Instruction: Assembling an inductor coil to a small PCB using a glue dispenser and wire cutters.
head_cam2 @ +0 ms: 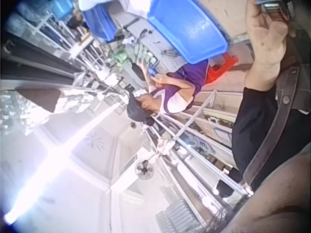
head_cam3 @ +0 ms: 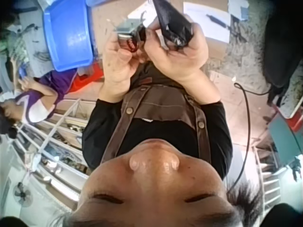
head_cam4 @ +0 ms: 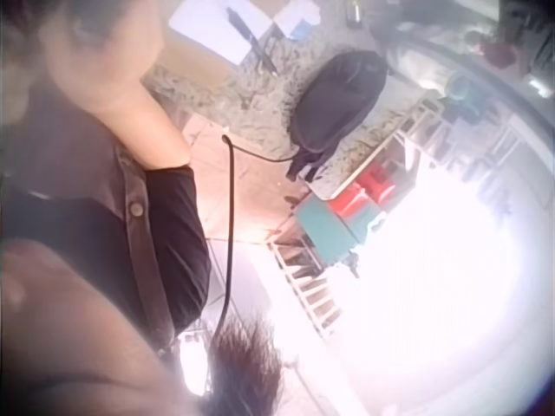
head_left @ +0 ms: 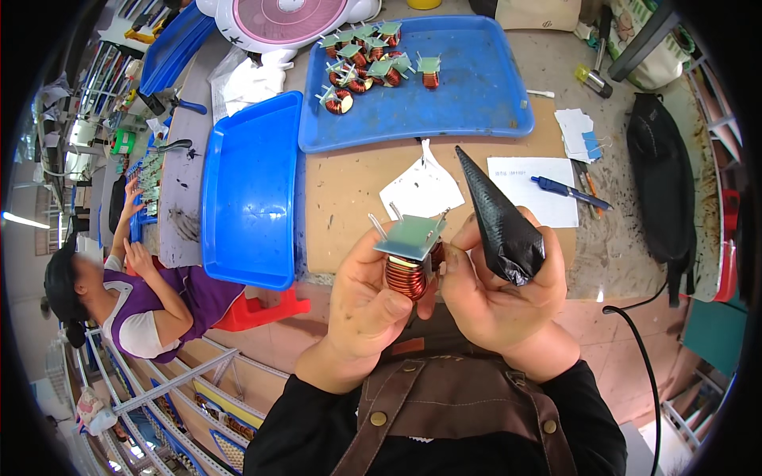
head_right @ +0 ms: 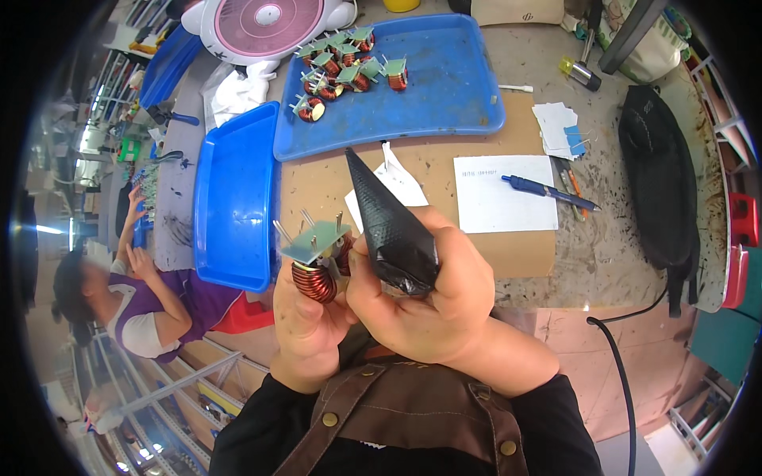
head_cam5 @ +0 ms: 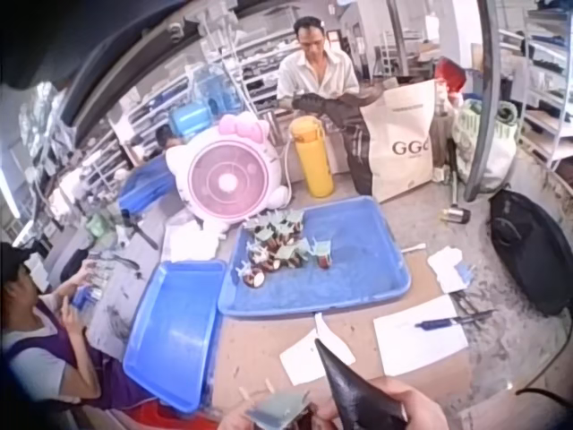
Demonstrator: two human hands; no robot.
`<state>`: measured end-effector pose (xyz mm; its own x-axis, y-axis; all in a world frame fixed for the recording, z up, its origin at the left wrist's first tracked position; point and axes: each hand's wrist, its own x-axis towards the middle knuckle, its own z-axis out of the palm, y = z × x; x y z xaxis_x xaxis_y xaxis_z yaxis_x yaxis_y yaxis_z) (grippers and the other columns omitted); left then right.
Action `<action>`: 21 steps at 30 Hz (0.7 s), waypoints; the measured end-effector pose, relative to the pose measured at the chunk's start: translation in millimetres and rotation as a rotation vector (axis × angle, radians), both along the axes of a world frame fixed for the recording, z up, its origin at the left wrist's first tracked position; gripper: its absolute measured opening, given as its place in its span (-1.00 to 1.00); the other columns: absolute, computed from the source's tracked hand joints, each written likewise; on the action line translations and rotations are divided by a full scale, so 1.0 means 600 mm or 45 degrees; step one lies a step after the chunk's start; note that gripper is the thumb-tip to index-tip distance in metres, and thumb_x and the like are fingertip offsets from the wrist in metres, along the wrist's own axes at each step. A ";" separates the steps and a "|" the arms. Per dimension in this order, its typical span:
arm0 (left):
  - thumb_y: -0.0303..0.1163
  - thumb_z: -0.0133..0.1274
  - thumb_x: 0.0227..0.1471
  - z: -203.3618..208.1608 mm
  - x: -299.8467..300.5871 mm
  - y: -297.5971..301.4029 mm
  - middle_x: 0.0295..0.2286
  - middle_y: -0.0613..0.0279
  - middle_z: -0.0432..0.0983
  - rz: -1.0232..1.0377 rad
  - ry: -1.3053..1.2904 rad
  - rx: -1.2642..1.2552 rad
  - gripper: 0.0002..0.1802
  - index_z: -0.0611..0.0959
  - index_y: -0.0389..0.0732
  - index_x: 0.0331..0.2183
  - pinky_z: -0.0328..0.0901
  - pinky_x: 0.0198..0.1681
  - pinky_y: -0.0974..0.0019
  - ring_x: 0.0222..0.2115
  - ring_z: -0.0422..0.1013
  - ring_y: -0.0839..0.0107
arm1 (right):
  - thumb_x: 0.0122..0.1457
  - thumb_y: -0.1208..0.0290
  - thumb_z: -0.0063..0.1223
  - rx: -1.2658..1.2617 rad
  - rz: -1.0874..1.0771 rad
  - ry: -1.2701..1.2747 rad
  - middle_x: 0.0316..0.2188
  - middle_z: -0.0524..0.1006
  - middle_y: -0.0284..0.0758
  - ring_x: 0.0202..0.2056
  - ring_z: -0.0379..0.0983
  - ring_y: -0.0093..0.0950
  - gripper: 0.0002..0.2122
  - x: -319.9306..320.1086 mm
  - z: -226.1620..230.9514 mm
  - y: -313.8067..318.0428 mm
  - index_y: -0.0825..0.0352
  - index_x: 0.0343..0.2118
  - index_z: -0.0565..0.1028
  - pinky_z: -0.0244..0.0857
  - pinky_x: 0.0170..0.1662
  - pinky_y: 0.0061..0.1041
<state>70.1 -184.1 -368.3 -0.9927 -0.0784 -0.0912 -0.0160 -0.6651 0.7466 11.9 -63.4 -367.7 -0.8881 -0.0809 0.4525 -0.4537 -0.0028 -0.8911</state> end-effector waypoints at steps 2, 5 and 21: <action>-0.23 0.21 -0.23 0.001 -0.001 0.001 -0.25 0.08 0.38 0.003 0.002 -0.027 -0.24 0.25 -0.32 -0.03 0.23 -0.50 0.51 -0.45 0.34 0.47 | -0.20 0.59 0.15 -0.186 0.033 0.064 -0.52 0.46 -0.24 -0.58 0.44 -0.52 -0.71 0.000 -0.016 -0.004 0.49 -0.40 0.31 0.28 -0.54 -0.65; -0.17 0.21 -0.25 -0.002 -0.002 0.001 -0.23 0.06 0.37 0.000 0.006 -0.044 -0.23 0.27 -0.31 -0.04 0.23 -0.46 0.48 -0.44 0.33 0.46 | -0.12 0.52 0.09 -0.168 0.089 -0.045 -0.48 0.46 -0.18 -0.55 0.45 -0.50 -0.73 0.005 0.002 0.002 0.50 -0.40 0.27 0.29 -0.52 -0.64; 0.14 0.15 -0.32 -0.041 -0.034 0.005 0.09 0.06 -0.02 -0.126 0.099 0.086 -0.16 0.36 -0.19 -0.06 0.02 0.06 0.14 0.07 0.03 0.23 | -0.35 0.48 0.14 0.585 0.205 0.479 -0.35 0.42 -0.27 -0.45 0.33 -0.37 -0.73 -0.028 -0.023 0.034 0.38 -0.46 0.44 0.19 -0.38 -0.50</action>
